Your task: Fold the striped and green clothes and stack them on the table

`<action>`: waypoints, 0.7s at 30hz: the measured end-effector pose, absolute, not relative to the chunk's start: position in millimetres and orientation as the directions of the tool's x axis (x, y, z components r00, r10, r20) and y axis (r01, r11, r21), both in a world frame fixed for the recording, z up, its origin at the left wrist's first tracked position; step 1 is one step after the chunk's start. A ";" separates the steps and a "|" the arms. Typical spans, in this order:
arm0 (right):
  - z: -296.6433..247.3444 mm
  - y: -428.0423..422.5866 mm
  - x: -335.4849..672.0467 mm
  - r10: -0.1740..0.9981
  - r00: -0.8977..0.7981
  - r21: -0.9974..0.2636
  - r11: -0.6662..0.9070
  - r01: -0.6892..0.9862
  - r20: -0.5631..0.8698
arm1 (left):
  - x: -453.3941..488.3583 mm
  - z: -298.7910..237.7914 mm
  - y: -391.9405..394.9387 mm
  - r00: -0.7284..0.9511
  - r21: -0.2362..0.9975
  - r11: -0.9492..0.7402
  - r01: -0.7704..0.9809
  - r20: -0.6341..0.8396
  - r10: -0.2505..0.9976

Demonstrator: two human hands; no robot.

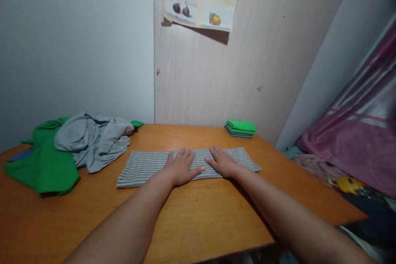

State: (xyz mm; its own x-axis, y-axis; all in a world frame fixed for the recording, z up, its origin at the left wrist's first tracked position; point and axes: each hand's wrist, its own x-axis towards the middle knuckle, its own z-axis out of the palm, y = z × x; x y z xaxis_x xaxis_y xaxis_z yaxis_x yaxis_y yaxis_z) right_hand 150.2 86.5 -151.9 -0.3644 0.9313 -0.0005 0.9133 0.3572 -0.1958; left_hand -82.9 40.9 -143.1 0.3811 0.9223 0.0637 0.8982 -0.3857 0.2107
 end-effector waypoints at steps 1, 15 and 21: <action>-151.2 87.1 159.8 0.944 -0.330 -0.192 0.324 0.927 -0.002 | -83.1 -143.7 41.6 0.383 0.209 -0.388 0.898 0.065 0.921; -167.2 105.8 240.5 0.990 -0.140 -0.155 0.137 0.978 -0.008 | -86.2 -144.2 43.0 0.382 0.177 -0.387 0.905 0.061 0.922; -162.0 104.7 245.8 0.999 -0.004 -0.165 -0.003 0.986 -0.045 | -87.5 -144.4 44.2 0.388 0.165 -0.390 0.906 0.043 0.921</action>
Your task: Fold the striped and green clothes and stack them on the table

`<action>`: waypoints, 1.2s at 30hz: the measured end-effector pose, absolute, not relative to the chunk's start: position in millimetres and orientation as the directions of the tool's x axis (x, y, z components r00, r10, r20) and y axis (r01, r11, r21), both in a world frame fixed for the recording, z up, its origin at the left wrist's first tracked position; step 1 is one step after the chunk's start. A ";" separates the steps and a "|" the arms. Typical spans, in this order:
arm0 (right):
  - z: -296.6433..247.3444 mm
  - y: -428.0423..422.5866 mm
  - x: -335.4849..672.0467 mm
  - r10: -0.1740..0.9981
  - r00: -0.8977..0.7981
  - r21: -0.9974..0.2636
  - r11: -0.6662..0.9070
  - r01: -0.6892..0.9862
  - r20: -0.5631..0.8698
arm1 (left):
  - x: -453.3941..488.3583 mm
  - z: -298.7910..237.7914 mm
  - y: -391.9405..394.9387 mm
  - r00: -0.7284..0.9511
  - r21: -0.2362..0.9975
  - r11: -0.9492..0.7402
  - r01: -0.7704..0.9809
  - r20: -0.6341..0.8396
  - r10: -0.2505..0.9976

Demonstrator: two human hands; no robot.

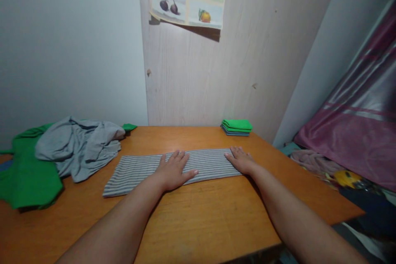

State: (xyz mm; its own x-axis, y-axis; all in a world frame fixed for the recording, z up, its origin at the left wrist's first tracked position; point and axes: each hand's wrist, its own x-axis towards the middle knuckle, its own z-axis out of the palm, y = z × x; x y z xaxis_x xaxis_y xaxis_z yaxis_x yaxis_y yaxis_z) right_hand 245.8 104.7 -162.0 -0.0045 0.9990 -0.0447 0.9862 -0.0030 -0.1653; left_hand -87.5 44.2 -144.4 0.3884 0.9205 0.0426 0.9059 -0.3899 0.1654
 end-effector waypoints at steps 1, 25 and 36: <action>-161.3 104.0 246.6 0.999 0.005 -0.165 -0.012 0.986 -0.046 | -87.7 -144.9 44.5 0.389 0.164 -0.391 0.906 0.046 0.920; -145.2 102.5 235.7 0.994 0.098 -0.069 -0.101 0.993 -0.042 | -83.5 -137.7 37.1 0.397 0.199 -0.394 0.897 0.026 0.917; -136.8 87.1 103.3 0.866 -0.482 -0.247 0.501 0.830 0.135 | -83.6 -142.4 39.4 0.403 0.212 -0.403 0.891 0.043 0.914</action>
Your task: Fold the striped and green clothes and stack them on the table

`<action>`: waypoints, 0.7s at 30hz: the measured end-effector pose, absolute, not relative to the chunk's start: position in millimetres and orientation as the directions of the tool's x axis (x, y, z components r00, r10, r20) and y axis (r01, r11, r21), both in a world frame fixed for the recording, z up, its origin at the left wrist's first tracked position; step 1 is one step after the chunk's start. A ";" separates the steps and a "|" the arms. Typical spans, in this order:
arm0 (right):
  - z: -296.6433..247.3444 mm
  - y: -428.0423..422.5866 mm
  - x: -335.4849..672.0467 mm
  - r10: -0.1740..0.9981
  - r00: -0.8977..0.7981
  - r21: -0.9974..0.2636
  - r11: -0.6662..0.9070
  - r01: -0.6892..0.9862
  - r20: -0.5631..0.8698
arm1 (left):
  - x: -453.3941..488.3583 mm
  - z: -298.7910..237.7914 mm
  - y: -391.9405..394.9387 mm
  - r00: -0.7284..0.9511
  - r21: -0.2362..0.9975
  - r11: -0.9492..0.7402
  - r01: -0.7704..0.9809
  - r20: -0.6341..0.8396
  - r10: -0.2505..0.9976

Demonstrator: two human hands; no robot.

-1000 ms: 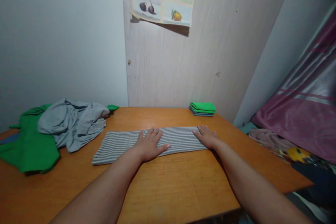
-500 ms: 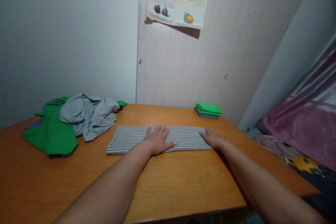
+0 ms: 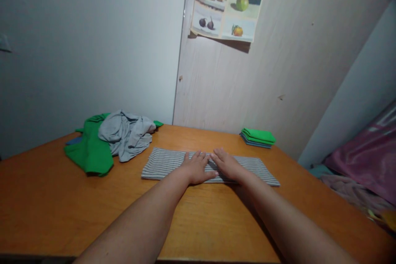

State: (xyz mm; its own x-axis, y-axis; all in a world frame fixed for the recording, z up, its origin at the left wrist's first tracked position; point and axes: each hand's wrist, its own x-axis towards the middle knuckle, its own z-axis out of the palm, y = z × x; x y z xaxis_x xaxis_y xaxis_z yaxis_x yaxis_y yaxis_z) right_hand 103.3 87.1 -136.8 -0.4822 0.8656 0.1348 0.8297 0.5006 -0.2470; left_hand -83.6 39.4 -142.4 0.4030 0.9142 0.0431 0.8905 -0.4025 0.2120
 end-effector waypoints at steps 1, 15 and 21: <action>-141.7 83.3 97.6 0.855 -0.504 -0.266 0.518 0.813 0.123 | -83.6 -142.4 39.4 0.403 0.214 -0.402 0.890 0.041 0.914; -161.0 73.8 95.0 0.880 -0.476 -0.199 0.467 0.862 0.005 | -93.2 -144.4 40.4 0.318 0.218 -0.328 0.919 0.082 0.945; -162.6 73.9 94.6 0.885 -0.465 -0.174 0.463 0.869 0.031 | -89.9 -142.4 38.3 0.255 0.171 -0.257 0.951 0.033 0.966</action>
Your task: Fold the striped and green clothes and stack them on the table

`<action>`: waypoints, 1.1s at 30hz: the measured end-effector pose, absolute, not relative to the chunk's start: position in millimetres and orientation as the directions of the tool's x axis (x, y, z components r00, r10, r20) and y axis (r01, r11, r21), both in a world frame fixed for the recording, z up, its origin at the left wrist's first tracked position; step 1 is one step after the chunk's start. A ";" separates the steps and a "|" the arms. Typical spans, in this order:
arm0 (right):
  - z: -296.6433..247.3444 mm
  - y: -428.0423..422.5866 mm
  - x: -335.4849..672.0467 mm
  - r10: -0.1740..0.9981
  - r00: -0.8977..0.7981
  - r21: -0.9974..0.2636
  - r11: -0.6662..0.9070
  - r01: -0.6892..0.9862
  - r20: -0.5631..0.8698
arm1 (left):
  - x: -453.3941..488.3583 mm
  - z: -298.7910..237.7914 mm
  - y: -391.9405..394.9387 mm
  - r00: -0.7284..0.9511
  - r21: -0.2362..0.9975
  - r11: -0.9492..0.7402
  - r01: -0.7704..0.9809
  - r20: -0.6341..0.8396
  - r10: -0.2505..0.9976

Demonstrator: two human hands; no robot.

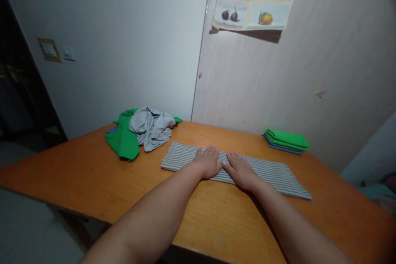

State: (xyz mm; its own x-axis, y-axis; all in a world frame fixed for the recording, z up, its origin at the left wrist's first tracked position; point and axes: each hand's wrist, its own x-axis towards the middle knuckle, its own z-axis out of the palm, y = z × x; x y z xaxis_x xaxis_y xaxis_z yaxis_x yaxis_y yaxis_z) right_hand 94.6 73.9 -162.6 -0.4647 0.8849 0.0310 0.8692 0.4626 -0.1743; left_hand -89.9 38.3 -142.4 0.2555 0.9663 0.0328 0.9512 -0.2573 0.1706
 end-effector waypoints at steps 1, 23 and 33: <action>-162.0 73.7 94.9 0.887 -0.459 -0.169 0.460 0.872 0.043 | -90.0 -141.5 38.0 0.254 0.170 -0.254 0.952 0.027 0.967; -163.4 74.6 94.9 0.896 -0.443 -0.224 0.435 0.872 0.018 | -116.3 -139.3 35.9 0.157 0.114 -0.162 0.980 0.051 0.986; -164.9 74.6 95.1 0.897 -0.441 -0.222 0.437 0.872 0.035 | -131.0 -141.1 24.7 0.091 0.074 -0.089 0.993 -0.022 0.996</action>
State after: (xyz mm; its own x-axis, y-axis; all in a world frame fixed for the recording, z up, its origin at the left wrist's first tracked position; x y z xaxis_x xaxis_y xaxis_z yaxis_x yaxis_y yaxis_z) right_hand 95.1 74.6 -164.9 -0.4408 0.8969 0.0346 0.8718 0.4370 -0.2216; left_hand -131.0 24.7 -141.1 0.0911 0.9956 -0.0217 0.9932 -0.0893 0.0742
